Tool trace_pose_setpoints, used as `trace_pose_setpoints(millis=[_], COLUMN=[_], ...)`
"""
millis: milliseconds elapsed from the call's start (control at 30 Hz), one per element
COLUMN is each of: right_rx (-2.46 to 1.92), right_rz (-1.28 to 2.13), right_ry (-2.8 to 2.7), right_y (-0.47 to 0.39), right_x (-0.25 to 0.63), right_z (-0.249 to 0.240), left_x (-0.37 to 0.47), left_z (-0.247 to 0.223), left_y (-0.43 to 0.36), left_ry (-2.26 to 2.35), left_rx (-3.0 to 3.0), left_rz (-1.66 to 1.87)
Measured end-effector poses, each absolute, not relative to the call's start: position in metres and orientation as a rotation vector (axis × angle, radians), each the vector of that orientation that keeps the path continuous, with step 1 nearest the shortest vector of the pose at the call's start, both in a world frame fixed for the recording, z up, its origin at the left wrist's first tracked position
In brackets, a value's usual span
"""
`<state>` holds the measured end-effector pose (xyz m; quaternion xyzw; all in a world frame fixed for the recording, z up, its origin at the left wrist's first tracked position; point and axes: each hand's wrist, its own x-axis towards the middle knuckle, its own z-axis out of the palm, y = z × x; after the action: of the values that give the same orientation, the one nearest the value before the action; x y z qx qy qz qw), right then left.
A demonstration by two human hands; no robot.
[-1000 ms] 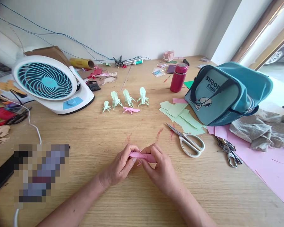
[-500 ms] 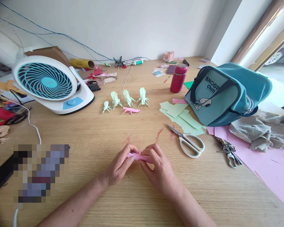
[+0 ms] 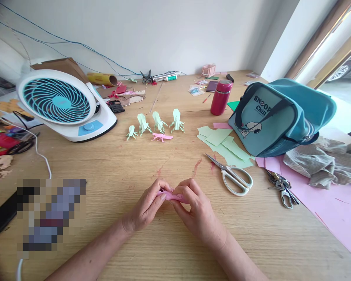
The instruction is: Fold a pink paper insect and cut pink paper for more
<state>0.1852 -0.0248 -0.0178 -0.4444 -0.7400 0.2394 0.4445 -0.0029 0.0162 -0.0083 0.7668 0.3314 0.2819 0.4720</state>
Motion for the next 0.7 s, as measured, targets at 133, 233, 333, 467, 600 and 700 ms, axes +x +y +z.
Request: trace_pose_setpoints(millis=[133,233,333,467,600,700], right_rx=[-1.134,-1.22,-1.242,-1.227,-1.24,-1.257], right_rz=[0.727,0.804,0.86,0.921,0.977,0.987], right_ry=[-1.804,-1.714,-1.624,-1.486,-1.357,-1.326], right_y=[-0.026,-0.026,-0.025,-0.025,-0.026,-0.025], right_x=[0.185,0.185,0.184,0.179,0.177,0.178], right_z=[-0.008,-0.005,-0.009,-0.018,-0.022,-0.022], left_x=[-0.002,0.001,0.004,0.005,0.003,0.002], left_z=[-0.004,-0.002,-0.003,-0.007,-0.01,-0.012], left_y=[0.016,0.015,0.013,0.011,0.012,0.017], left_ry=[0.802,0.798,0.799,0.815,0.804,0.816], left_rx=[1.858,1.831,1.838,1.859,1.952,2.103], left_rz=[0.696,0.739,0.762,0.782,0.759,0.801])
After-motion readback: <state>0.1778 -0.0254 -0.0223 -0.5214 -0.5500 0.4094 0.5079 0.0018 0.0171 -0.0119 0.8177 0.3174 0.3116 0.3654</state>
